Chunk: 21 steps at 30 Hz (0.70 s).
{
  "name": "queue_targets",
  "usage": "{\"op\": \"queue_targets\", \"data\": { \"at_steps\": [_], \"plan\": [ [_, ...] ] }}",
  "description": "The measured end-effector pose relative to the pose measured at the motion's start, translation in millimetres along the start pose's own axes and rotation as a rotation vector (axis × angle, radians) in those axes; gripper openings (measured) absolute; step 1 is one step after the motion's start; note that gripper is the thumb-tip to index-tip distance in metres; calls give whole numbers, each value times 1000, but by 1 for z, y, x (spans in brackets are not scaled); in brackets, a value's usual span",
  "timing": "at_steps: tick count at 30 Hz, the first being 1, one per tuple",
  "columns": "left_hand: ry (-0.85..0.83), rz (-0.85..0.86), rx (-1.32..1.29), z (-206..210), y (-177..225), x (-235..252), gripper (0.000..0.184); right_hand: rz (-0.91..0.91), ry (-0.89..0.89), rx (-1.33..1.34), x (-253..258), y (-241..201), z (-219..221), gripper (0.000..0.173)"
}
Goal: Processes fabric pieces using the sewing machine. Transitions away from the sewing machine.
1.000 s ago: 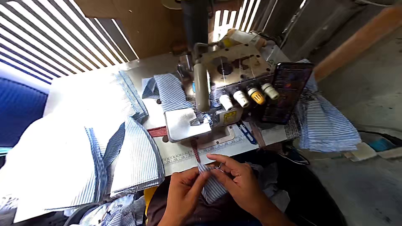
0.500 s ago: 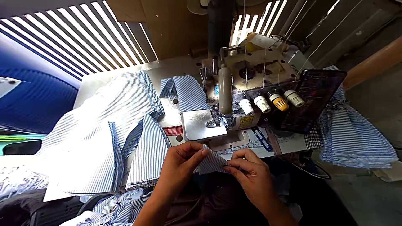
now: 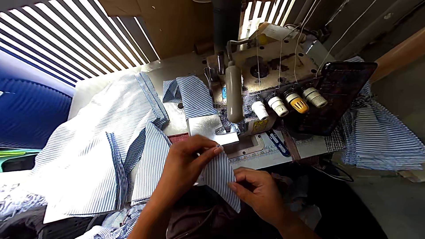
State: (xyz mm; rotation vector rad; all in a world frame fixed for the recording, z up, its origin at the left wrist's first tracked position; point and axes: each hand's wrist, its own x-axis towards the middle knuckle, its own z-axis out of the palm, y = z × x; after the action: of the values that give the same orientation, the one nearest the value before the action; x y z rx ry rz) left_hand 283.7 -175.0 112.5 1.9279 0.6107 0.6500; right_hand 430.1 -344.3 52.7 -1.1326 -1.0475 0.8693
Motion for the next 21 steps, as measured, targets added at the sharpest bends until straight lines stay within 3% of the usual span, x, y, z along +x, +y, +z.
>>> {"op": "queue_targets", "data": {
  "at_steps": [3, 5, 10, 14, 21],
  "plan": [
    [42, 114, 370, -4, -17, 29, 9, 117, 69, 107, 18, 21, 13, 8],
    [146, 124, 484, 2, -20, 33, 18, 169, 57, 174, 24, 32, 18, 12],
    [361, 255, 763, 37, -15, -9, 22, 201, -80, 216, 8, 29, 9, 21],
    [338, 240, 808, 57, -18, -19, 32, 215, -40, 256, 2, 18, 0, 20],
    [348, 196, 781, 62, -23, -7, 33, 183, 37, 165, 9, 16, -7, 17]
  ]
}}
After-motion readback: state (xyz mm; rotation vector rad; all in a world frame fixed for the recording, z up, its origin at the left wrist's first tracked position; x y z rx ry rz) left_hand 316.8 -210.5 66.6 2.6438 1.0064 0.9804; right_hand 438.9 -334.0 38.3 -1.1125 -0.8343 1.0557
